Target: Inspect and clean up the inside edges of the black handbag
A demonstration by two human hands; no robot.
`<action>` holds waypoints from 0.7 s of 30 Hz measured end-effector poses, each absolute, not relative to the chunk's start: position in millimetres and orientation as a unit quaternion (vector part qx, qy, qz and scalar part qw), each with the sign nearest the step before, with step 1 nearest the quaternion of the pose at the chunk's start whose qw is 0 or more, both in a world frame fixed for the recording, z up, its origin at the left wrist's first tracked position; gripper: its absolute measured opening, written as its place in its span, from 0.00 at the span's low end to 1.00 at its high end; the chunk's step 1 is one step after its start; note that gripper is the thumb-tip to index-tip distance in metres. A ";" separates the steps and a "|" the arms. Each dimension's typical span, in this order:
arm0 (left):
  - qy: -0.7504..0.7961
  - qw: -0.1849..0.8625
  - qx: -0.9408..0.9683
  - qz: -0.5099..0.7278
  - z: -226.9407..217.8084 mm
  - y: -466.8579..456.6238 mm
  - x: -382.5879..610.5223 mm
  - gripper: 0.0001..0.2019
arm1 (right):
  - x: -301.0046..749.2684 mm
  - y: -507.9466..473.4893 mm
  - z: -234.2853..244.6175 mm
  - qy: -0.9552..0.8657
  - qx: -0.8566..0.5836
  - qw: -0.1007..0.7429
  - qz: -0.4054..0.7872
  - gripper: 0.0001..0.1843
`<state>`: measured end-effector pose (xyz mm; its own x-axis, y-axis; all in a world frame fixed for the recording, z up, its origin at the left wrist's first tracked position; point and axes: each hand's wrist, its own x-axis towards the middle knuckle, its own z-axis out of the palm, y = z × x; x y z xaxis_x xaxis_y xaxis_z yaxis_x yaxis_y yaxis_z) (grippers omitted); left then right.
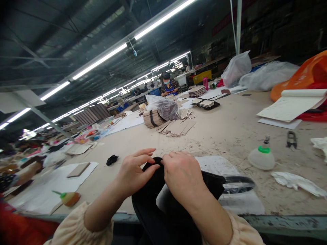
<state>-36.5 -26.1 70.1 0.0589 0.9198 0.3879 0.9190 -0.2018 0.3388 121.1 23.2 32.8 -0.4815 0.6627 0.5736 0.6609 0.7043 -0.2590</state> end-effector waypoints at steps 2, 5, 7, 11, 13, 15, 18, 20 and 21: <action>0.614 0.006 0.743 0.266 75.1 -34.3 -33.2 0.03 | 128.2 20.0 35.2 -0.859 -0.389 0.332 -0.009 0.08; 0.605 0.032 0.758 0.242 81.0 -41.7 -24.7 0.12 | 142.3 17.7 38.1 -0.850 -0.417 0.321 -0.032 0.08; 0.621 0.044 0.750 0.224 81.2 -41.6 -17.2 0.15 | 150.3 17.7 38.9 -0.840 -0.442 0.310 -0.045 0.08; 0.653 0.033 0.732 0.190 75.5 -36.0 -0.9 0.13 | 156.1 17.1 39.0 -0.838 -0.453 0.301 -0.049 0.08; 0.667 0.006 0.726 0.170 74.1 -34.6 6.3 0.11 | 155.2 16.5 39.0 -0.841 -0.444 0.305 -0.045 0.08; 0.682 -0.034 0.712 0.163 74.3 -34.6 11.9 0.07 | 153.8 16.8 38.8 -0.839 -0.443 0.312 -0.043 0.08; 0.696 -0.081 0.697 0.149 74.4 -34.8 16.4 0.09 | 152.4 18.6 37.8 -0.836 -0.446 0.318 -0.033 0.08; 0.700 -0.100 0.694 0.134 72.9 -34.1 16.7 0.09 | 151.7 19.7 36.6 -0.837 -0.443 0.320 -0.024 0.08; 0.703 -0.108 0.692 0.127 71.9 -33.4 16.3 0.08 | 151.4 20.1 36.0 -0.838 -0.442 0.320 -0.021 0.09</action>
<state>16.3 -33.4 71.9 -0.0200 0.9446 0.3276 0.9995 0.0106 0.0303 151.4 20.1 36.0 -0.4037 0.7280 0.5541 0.7543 0.6076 -0.2486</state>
